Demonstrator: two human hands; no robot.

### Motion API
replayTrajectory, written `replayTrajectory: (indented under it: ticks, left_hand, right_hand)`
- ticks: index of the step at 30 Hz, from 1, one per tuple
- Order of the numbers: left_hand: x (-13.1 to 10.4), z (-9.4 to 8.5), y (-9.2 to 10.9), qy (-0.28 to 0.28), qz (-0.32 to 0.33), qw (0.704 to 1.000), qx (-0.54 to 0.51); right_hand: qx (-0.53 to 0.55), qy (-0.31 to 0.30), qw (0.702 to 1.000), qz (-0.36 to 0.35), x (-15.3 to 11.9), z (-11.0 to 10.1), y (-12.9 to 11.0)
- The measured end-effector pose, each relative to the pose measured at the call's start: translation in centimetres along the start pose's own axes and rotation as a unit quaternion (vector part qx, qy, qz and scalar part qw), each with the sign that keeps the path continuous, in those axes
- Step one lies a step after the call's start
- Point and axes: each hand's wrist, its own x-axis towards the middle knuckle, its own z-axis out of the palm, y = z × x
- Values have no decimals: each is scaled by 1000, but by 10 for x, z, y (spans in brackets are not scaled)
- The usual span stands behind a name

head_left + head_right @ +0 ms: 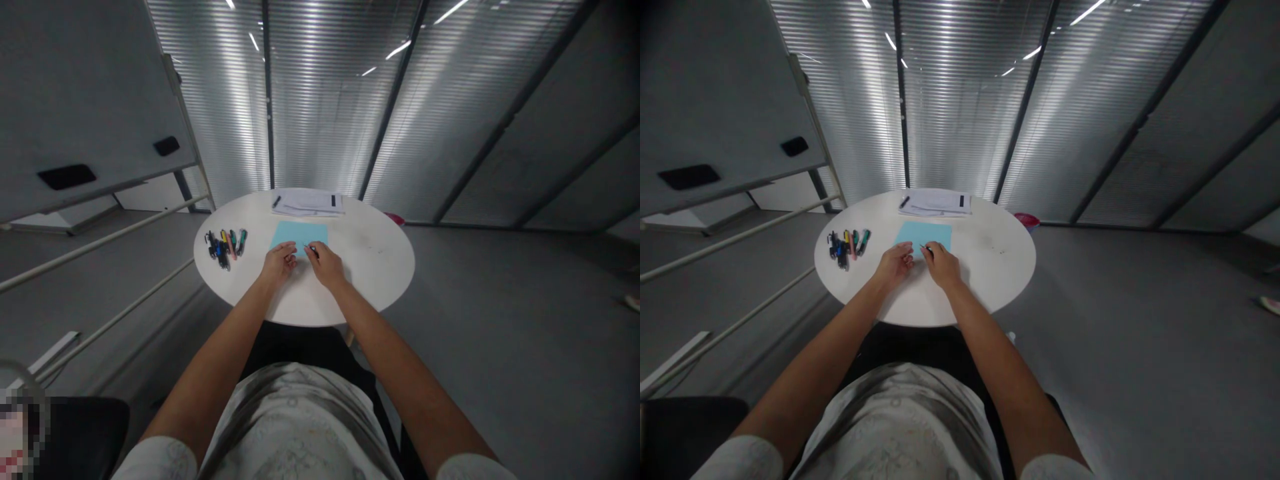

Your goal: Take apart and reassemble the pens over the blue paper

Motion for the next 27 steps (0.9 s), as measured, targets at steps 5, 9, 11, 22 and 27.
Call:
replayTrajectory:
  ticks: [5,9,11,22,27]
  left_hand:
    - [-4,1,-1,-16,-2,1000,-2]
    - [-2,0,-5,-28,-12,999,9]
    - [-2,-1,-7,-44,-17,999,14]
    - [1,-4,-8,-39,-20,999,-16]
    - [2,-4,-10,-40,-10,999,-25]
  right_hand:
    - [6,-5,1000,-10,0,0,0]
    - [12,-23,999,-25,0,-1,0]
    - [14,-31,999,-33,0,-2,-1]
    - [55,-27,996,-66,0,0,2]
    - [52,-29,996,-68,0,0,1]
